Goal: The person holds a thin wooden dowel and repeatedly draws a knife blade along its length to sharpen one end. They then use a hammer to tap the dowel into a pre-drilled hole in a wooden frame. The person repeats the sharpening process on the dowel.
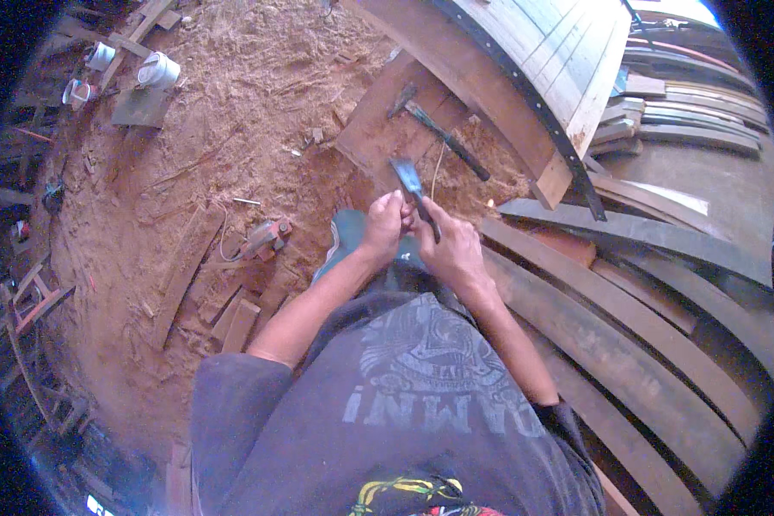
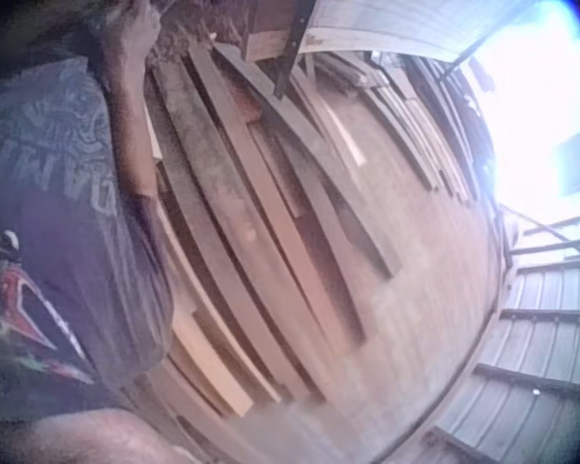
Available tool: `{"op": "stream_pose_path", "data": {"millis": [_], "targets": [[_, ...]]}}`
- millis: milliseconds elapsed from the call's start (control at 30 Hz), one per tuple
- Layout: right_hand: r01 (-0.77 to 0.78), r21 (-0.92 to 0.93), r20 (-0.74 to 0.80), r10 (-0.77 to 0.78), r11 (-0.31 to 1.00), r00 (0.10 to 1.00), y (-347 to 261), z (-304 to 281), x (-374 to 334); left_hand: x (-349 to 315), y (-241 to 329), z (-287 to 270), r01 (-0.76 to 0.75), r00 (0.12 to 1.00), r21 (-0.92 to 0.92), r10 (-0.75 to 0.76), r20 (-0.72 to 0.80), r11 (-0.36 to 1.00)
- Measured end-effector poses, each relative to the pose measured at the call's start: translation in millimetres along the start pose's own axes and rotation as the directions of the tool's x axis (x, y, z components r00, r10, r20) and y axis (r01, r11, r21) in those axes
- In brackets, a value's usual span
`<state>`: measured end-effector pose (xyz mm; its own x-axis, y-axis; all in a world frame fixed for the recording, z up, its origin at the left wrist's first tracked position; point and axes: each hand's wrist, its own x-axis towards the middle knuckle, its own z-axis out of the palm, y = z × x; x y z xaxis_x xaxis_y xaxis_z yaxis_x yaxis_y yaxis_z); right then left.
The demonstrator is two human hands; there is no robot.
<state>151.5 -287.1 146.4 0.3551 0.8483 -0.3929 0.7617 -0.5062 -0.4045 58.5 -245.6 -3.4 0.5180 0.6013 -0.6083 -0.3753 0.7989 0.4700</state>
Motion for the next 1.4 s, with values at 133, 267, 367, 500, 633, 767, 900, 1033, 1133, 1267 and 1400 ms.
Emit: {"op": "stream_pose_path", "data": {"millis": [133, 267, 367, 500, 633, 767, 900, 1033, 1133, 1267, 1400], "targets": [[0.060, -0.033, 0.011, -0.060, 0.998, 0.998, 16, 3, -28, 1, -6, -6, -0.057, 0.997, 0.153, 0.064, -0.038, 0.987], [0.009, -0.073, -0.037, -0.012, 0.997, 0.999, 11, 14, -6, -2, -4, 0, -0.081, 0.995, 0.268, 0.093, -0.030, 0.960], [0.048, -0.045, -0.012, -0.049, 0.998, 0.999, 14, 8, -23, 1, -10, -6, -0.052, 0.995, 0.253, 0.072, -0.071, 0.966], [0.023, -0.090, -0.073, -0.030, 0.996, 0.997, 17, 12, -18, 4, -14, -7, -0.073, 0.996, 0.173, 0.079, -0.030, 0.982], [-0.002, -0.071, -0.053, -0.001, 0.997, 0.999, 17, 11, -11, 5, -5, -9, 0.012, 0.996, -0.027, -0.010, 0.086, 1.000], [0.017, 0.006, -0.076, -0.016, 1.000, 0.997, 23, 10, -14, 4, 3, -16, 0.224, 0.971, -0.231, -0.196, 0.139, 0.947], [0.044, -0.006, -0.066, -0.044, 0.999, 0.997, 17, 3, -31, 7, -12, -25, 0.204, 0.969, -0.237, -0.163, 0.184, 0.950], [-0.030, -0.021, -0.028, 0.029, 0.999, 0.999, 7, 11, -6, 11, -24, -32, 0.081, 0.969, -0.146, -0.043, 0.243, 0.986], [0.119, 0.015, -0.122, -0.116, 0.993, 0.986, 35, 30, -11, 6, -12, -32, -0.316, 0.934, 0.428, 0.198, 0.298, 0.847], [-0.078, -0.100, 0.071, 0.085, 0.992, 0.994, 18, 1, -40, 1, -11, -10, 0.061, 0.998, 0.022, -0.062, 0.027, 0.998], [-0.072, -0.030, -0.035, 0.071, 0.997, 0.997, 28, 25, -6, 16, -22, -26, 0.002, 0.995, 0.120, -0.014, 0.100, 0.993]]}}
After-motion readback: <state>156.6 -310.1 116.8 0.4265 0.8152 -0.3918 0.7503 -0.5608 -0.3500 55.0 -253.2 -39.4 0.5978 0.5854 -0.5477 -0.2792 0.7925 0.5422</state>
